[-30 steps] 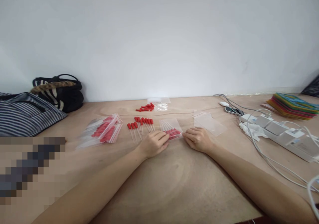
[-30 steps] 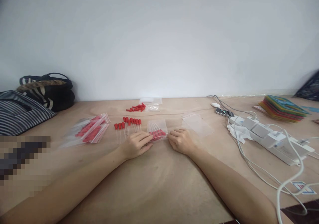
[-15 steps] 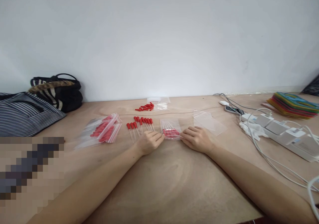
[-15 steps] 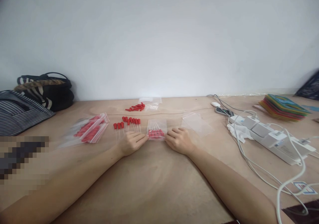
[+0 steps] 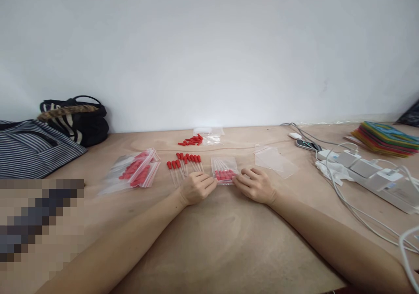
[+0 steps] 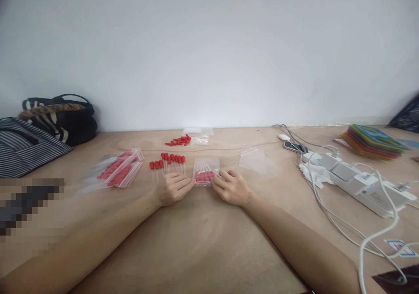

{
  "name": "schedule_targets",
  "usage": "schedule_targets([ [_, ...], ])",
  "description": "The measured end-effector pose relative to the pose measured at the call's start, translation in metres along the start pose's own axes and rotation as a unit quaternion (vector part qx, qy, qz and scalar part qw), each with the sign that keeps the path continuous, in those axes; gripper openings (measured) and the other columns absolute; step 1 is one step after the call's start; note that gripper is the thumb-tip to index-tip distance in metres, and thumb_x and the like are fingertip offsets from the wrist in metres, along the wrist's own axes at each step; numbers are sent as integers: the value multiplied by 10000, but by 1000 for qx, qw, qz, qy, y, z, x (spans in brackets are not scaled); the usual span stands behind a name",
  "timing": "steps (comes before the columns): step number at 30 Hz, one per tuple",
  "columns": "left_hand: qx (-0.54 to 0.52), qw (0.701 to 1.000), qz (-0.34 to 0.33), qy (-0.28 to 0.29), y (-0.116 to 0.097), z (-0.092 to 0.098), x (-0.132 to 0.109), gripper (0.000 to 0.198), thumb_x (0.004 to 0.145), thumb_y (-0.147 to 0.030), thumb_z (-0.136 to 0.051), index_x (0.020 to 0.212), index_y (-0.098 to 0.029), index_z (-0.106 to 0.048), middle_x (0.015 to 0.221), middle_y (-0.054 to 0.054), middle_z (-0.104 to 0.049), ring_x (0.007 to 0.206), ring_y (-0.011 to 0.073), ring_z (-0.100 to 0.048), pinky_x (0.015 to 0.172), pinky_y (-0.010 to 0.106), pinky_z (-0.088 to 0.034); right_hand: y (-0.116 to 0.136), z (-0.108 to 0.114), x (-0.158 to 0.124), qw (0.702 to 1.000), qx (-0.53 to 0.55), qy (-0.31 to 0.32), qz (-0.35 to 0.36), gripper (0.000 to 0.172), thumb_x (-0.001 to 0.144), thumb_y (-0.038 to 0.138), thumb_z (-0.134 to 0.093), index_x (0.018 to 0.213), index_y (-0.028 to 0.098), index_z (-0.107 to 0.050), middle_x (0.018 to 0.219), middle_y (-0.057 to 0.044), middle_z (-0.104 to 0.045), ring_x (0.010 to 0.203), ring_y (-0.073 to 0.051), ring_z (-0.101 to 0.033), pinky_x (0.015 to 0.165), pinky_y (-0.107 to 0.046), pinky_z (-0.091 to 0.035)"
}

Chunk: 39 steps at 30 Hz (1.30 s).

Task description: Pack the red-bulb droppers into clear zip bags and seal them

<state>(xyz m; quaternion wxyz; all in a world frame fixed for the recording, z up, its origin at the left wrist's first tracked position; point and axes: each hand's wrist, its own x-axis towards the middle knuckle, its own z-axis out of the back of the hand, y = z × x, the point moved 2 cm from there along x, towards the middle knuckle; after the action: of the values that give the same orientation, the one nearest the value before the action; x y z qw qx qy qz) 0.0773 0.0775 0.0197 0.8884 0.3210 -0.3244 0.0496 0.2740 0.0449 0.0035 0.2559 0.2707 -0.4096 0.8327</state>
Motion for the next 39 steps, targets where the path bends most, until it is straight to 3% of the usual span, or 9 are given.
schedule_targets([
  [5,-2,1000,9,5,0,-6,0,123,840,-92,-455,790,-121,-564,653,12,-636,585,119,-592,518,227,-444,4,-4,3,1000,9,-15,24,179,809,110,-487,662,146,-583,703,-13,-568,730,-119,-476,559,-264,-275],
  [12,-5,1000,-6,20,-2,-4,4,220,871,-58,-376,776,-118,-564,660,17,-637,611,124,-598,532,232,-453,8,-5,11,999,-3,-31,8,111,802,144,-505,793,150,-616,785,-32,-606,766,-141,-495,562,-264,-307],
  [20,0,1000,14,14,-1,-4,7,195,882,-79,-378,840,-105,-567,693,34,-640,654,144,-603,530,243,-455,12,-9,19,999,27,-43,18,235,823,90,-430,666,133,-599,724,-35,-604,755,-133,-509,568,-262,-323],
  [28,-10,1000,2,3,-3,-3,8,211,888,-83,-365,826,-98,-567,682,33,-640,663,151,-603,552,255,-478,14,-8,20,999,11,-49,3,162,827,132,-457,805,126,-617,781,-52,-616,802,-149,-516,591,-272,-351],
  [34,-14,1000,0,-6,-2,0,10,211,886,-72,-360,869,-97,-569,744,52,-657,703,159,-609,568,266,-494,16,-4,24,998,11,-46,44,207,815,64,-434,721,114,-612,775,-46,-607,792,-145,-528,603,-278,-366],
  [39,-14,1000,14,-10,-2,-1,6,205,877,-63,-375,848,-102,-574,677,45,-645,623,146,-598,534,253,-485,13,-4,18,998,22,-55,32,188,815,71,-447,739,124,-611,762,-39,-611,822,-144,-534,605,-270,-369],
])
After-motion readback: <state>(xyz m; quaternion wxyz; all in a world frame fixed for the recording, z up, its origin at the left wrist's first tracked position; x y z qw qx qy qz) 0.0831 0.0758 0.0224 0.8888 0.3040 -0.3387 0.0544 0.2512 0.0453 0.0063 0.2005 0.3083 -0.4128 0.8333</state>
